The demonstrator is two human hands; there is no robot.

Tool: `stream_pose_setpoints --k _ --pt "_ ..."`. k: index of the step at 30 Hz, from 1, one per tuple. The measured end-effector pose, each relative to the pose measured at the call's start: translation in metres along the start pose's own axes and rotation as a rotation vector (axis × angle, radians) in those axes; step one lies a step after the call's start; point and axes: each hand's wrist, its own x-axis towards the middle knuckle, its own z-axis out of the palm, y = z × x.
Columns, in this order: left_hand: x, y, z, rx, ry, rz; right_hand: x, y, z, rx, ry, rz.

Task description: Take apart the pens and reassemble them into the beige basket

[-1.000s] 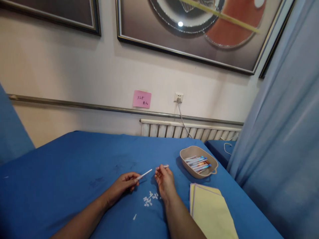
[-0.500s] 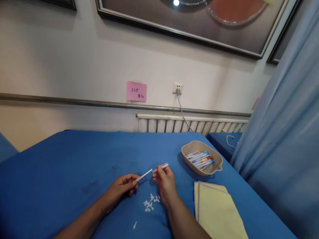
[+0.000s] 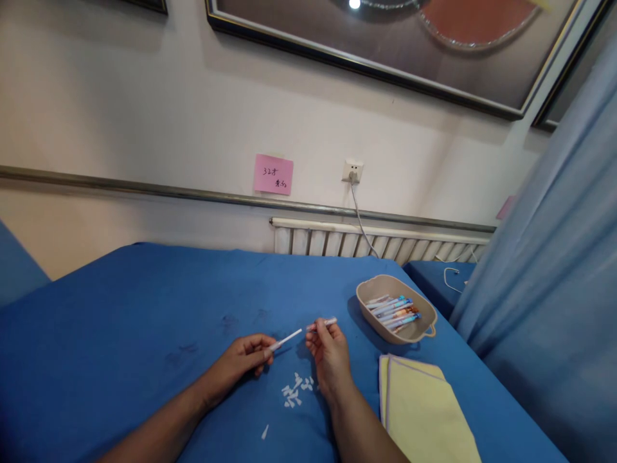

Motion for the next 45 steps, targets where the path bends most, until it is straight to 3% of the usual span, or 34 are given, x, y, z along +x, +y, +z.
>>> stream_pose_setpoints --k 12,27,36,42,45 --pt "-0.001 -0.001 0.002 0.037 -0.014 0.016 -0.012 0.014 0.006 -0.341 -0.175 -0.082" --pt "-0.006 -0.005 -0.003 -0.087 -0.115 -0.021 -0.019 0.011 0.008 -0.222 -0.18 0.031" --pt "-0.005 -0.005 0.007 -0.036 -0.049 0.027 -0.02 0.01 0.009 -0.279 -0.145 0.011" --pt "-0.004 -0.006 0.012 0.074 0.066 0.164 -0.021 0.012 0.008 -0.288 -0.143 0.022" --pt "-0.004 -0.005 0.017 0.022 0.136 0.169 -0.02 0.013 0.006 -0.234 -0.131 0.045"
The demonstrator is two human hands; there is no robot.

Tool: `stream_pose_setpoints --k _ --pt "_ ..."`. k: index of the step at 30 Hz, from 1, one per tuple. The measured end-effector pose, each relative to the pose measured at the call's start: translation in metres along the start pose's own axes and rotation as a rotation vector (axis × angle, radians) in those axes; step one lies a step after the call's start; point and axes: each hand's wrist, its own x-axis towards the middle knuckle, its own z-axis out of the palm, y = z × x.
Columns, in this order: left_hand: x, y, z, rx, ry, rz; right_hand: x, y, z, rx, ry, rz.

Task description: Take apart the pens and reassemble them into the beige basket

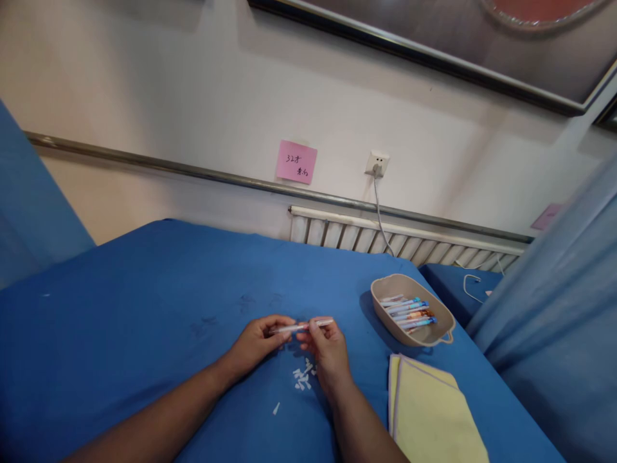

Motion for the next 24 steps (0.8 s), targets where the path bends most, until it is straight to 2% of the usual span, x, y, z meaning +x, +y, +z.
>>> stream_pose_setpoints --k 3,7,15,18,21,24 --pt "0.0012 -0.0006 0.0025 -0.089 0.046 -0.087 0.001 0.0 -0.0015 0.085 0.04 0.002" --pt "0.0028 -0.0015 0.0006 -0.102 0.031 -0.155 0.0013 0.0001 -0.0024 0.125 0.074 -0.003" --pt "0.0013 0.0029 0.0005 -0.174 0.08 -0.039 0.0015 0.0008 -0.0016 0.17 0.076 0.021" --pt "0.0004 0.003 0.0036 -0.228 0.057 -0.117 0.001 0.0001 -0.0006 0.166 0.074 0.001" --pt "0.0004 0.0027 0.0028 -0.187 0.036 -0.182 -0.0006 0.0006 0.0011 0.109 0.047 -0.031" --pt "0.0002 0.0046 -0.0003 -0.133 0.066 -0.108 -0.0014 0.0017 0.0027 0.065 0.021 -0.052"
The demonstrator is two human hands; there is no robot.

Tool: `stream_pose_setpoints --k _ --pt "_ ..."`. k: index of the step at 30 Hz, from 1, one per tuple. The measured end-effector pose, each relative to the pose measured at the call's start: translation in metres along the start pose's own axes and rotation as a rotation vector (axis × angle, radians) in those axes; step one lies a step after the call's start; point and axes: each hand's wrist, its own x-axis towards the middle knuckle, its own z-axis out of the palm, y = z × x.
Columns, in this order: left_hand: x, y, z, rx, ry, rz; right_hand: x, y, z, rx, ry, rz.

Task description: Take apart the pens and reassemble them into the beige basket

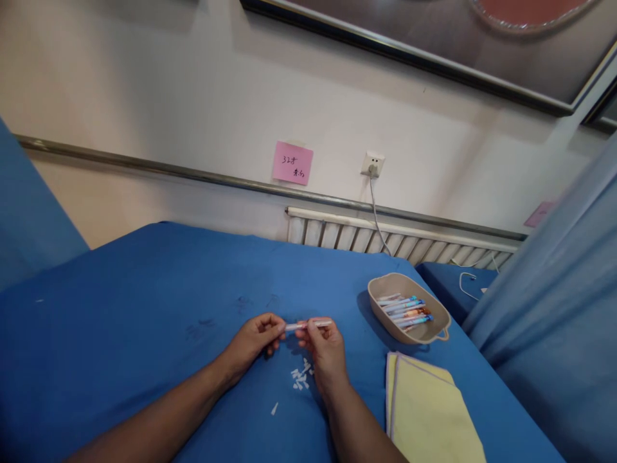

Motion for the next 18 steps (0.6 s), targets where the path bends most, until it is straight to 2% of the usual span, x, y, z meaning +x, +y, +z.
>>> stream_pose_setpoints --k 3,6,9,12,14,18 --pt "-0.002 0.004 0.0 -0.089 -0.001 0.066 0.0006 0.0004 0.0005 -0.002 0.011 -0.014" --pt "-0.0038 0.0053 0.0028 -0.165 -0.044 -0.056 0.0008 -0.0004 0.0004 0.002 0.014 -0.026" --pt "-0.0029 0.0026 0.004 -0.095 -0.062 -0.127 -0.0001 -0.0012 0.0004 -0.029 -0.002 -0.034" --pt "-0.0013 0.0006 0.0027 -0.029 -0.037 -0.019 -0.0008 -0.0007 0.0007 -0.047 0.005 -0.035" --pt "-0.0015 0.001 0.0026 -0.078 -0.018 0.038 -0.0009 0.0002 0.0007 -0.041 0.012 -0.031" --pt "-0.002 0.0007 0.0046 -0.151 -0.061 -0.081 -0.0002 0.0017 -0.0001 -0.049 0.005 -0.029"
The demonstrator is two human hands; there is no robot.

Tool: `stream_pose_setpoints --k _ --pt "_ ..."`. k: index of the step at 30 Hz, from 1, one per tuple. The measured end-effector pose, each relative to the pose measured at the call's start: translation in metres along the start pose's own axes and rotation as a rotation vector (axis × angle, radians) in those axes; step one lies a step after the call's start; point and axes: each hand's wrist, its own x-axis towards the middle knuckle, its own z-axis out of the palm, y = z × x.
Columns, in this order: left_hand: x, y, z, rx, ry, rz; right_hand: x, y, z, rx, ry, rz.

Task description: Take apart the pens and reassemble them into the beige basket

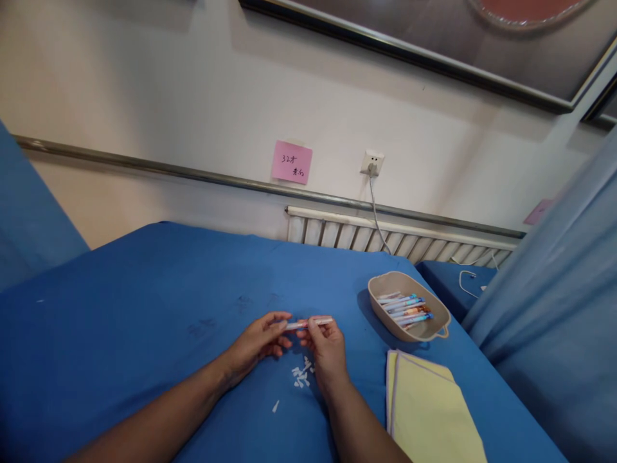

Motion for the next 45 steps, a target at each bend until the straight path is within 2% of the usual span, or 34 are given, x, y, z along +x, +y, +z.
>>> stream_pose_setpoints --k 3,6,9,14,16,19,23,25,29,31,33,39,41,45 --pt "0.002 -0.003 -0.001 0.106 -0.005 -0.038 0.0 0.0 -0.001 -0.041 -0.014 -0.015" --pt "0.003 -0.003 -0.002 0.161 0.021 0.074 0.0 0.0 -0.001 -0.062 -0.02 -0.027" --pt "0.0 -0.001 -0.001 0.081 0.017 0.137 0.0 -0.001 0.0 -0.054 -0.016 -0.031" --pt "-0.001 -0.001 0.003 0.063 -0.025 -0.05 0.001 -0.002 0.0 -0.073 -0.022 -0.039" --pt "0.001 -0.003 0.002 0.134 -0.036 -0.058 0.001 -0.002 0.0 -0.089 -0.02 -0.043" --pt "0.003 -0.003 -0.001 0.213 -0.022 0.031 0.002 -0.001 0.001 -0.104 -0.014 -0.047" --pt "0.003 -0.002 -0.003 0.18 0.0 0.188 0.004 0.001 0.002 -0.089 -0.005 -0.049" --pt "0.002 -0.003 -0.002 0.139 -0.003 0.155 0.005 0.001 0.001 -0.086 0.01 -0.055" --pt "0.004 -0.004 -0.001 0.074 -0.049 -0.044 0.006 0.0 0.0 -0.08 0.026 -0.088" --pt "0.005 -0.005 -0.003 0.098 -0.06 -0.088 0.006 -0.001 0.001 -0.08 0.017 -0.095" --pt "0.007 -0.005 -0.005 0.158 -0.052 -0.065 0.006 -0.001 0.001 -0.086 0.011 -0.089" --pt "0.008 -0.006 -0.007 0.202 0.008 0.153 0.006 0.0 0.004 -0.082 0.011 -0.084" --pt "0.008 -0.007 -0.005 0.157 0.007 0.146 0.007 0.0 0.004 -0.085 0.026 -0.087" --pt "0.007 -0.006 -0.002 0.094 -0.036 -0.006 0.008 -0.002 0.004 -0.073 0.055 -0.098"
